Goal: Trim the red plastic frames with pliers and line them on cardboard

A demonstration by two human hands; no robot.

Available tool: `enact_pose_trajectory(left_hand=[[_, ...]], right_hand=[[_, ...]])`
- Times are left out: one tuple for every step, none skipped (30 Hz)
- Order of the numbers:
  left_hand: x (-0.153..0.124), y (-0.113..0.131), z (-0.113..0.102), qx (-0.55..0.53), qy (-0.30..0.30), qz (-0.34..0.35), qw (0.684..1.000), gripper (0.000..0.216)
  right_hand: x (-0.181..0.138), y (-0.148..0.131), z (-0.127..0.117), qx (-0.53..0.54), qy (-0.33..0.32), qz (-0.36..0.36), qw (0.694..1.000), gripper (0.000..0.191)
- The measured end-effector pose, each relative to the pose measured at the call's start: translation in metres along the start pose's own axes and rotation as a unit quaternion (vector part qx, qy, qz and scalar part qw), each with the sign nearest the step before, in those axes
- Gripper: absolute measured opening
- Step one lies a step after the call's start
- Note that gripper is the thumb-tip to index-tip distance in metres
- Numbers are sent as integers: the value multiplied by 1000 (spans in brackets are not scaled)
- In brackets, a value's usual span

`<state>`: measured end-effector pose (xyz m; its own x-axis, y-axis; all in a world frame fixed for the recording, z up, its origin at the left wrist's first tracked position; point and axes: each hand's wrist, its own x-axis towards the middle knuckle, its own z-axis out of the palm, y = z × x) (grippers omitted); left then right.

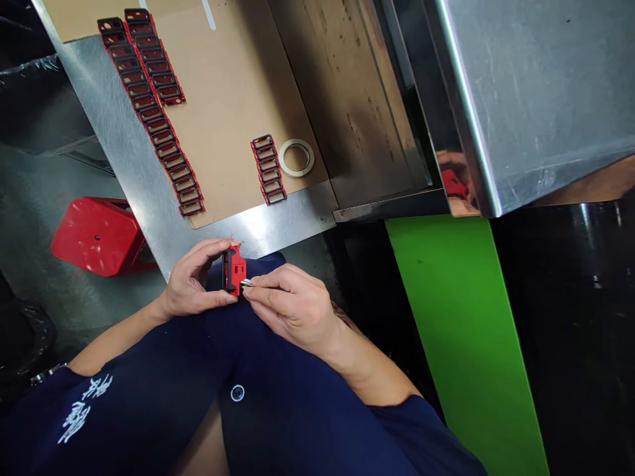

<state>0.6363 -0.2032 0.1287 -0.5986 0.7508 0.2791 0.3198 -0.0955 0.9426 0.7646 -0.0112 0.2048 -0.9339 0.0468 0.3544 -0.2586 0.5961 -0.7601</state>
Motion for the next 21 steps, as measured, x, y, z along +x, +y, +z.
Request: enact_pose_trajectory(left_hand=[[-1, -1, 0, -9, 0, -3, 1000, 90], [-1, -2, 1, -16, 1, -5, 1000, 90], [-2, -3, 1, -23, 3, -6, 1000, 90], [-2, -4, 1, -26, 4, -5, 1000, 90], [-1, -4, 2, -27, 5, -3, 1000, 90], [-1, -4, 2, -26, 5, 0, 1000, 90], [0, -4, 1, -23, 4, 3, 1000, 91], [1, -4, 1, -20, 1, 5, 1000, 91], [2, -4, 1, -18, -3, 7, 1000, 91], [3, -3, 1, -16, -6, 9, 1000, 91], [4, -3, 0, -14, -8, 12, 1000, 91], [5, -2, 0, -13, -8, 15, 1000, 91], [6, -2, 0, -11, -8, 21, 1000, 91], [7, -1, 0, -7, -8, 26, 1000, 90], [8, -1, -1, -4, -8, 30, 999, 90], [8, -1, -1, -1, -9, 35, 999, 90], [9, -1, -1, 2, -9, 38, 999, 90], [9, 0, -1, 3, -9, 40, 999, 89], [10, 0, -1, 5, -9, 40, 999, 89], [10, 0, -2, 6, -9, 39, 999, 89], [10, 0, -2, 7, -9, 39, 999, 89]], right_hand=[[-1, 1, 0, -3, 15, 8, 1000, 14], [-1, 1, 1, -4, 30, 15, 999, 14], [-2, 2, 1, -5, 43, 24, 999, 14], [-2, 2, 2, -5, 51, 31, 998, 14], [-2, 3, 2, -4, 53, 37, 998, 13], [-2, 3, 2, 0, 49, 39, 998, 13], [-1, 4, 3, 6, 43, 37, 998, 13], [-1, 4, 3, 13, 37, 32, 999, 13], [0, 5, 3, 19, 30, 27, 999, 13], [1, 5, 3, 24, 24, 21, 999, 13], [1, 6, 3, 27, 21, 18, 999, 14], [2, 6, 3, 29, 18, 17, 999, 14], [2, 7, 3, 29, 17, 16, 999, 13], [3, 7, 3, 29, 16, 15, 999, 13], [3, 7, 3, 27, 15, 13, 999, 13], [3, 7, 3, 26, 14, 12, 999, 13], [4, 7, 3, 24, 13, 11, 1000, 12], [4, 7, 3, 22, 12, 11, 1000, 12], [4, 7, 2, 22, 12, 10, 1000, 12], [5, 7, 2, 21, 11, 10, 1000, 11], [5, 6, 2, 22, 10, 10, 1000, 11]])
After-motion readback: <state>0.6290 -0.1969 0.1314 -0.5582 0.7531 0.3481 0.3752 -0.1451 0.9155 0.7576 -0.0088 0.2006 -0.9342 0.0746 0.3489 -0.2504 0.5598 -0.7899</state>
